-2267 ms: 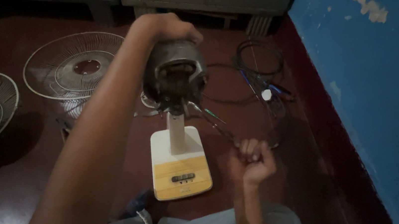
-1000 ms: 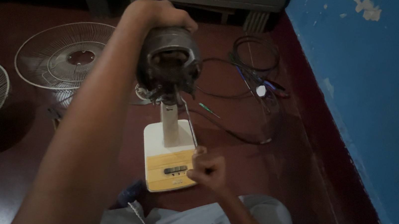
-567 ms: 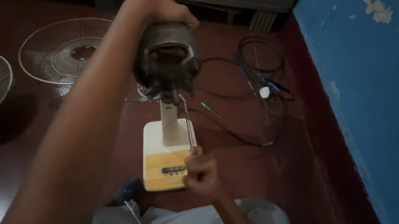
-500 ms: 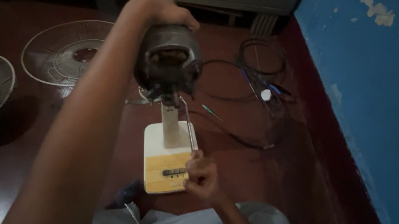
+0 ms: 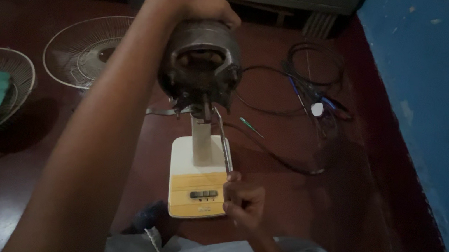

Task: The person removes the rear fan cover and then detaches the motor assembly from the fan stand using a wrench. The motor is separated from the stand and held for inspection.

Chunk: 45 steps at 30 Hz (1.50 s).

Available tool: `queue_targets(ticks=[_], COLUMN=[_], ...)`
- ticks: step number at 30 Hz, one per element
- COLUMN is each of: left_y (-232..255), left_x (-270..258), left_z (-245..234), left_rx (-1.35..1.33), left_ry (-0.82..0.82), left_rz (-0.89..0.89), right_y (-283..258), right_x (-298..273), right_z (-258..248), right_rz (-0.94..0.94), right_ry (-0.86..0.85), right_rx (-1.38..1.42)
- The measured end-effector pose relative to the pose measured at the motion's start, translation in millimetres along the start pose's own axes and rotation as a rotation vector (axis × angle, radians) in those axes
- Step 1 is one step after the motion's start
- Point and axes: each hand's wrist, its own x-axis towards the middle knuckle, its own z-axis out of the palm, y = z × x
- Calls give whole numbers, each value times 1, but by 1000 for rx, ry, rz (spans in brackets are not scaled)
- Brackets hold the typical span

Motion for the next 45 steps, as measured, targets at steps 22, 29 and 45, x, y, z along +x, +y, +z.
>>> queue_targets(ticks=[22,29,45], left_y=[-2,-3,-3], left_x=[14,10,16], left_z=[1,3,3], left_rx=[-61,-22,-32], left_ry=[-220,-184,-129], left_rz=[-58,-50,-9], right_y=[50,114,107], right_x=[25,-26,-42], right_z=[-16,-97,-75], right_rz=[606,850,565], right_ry=[630,757,530], right_rx=[35,-347,-135])
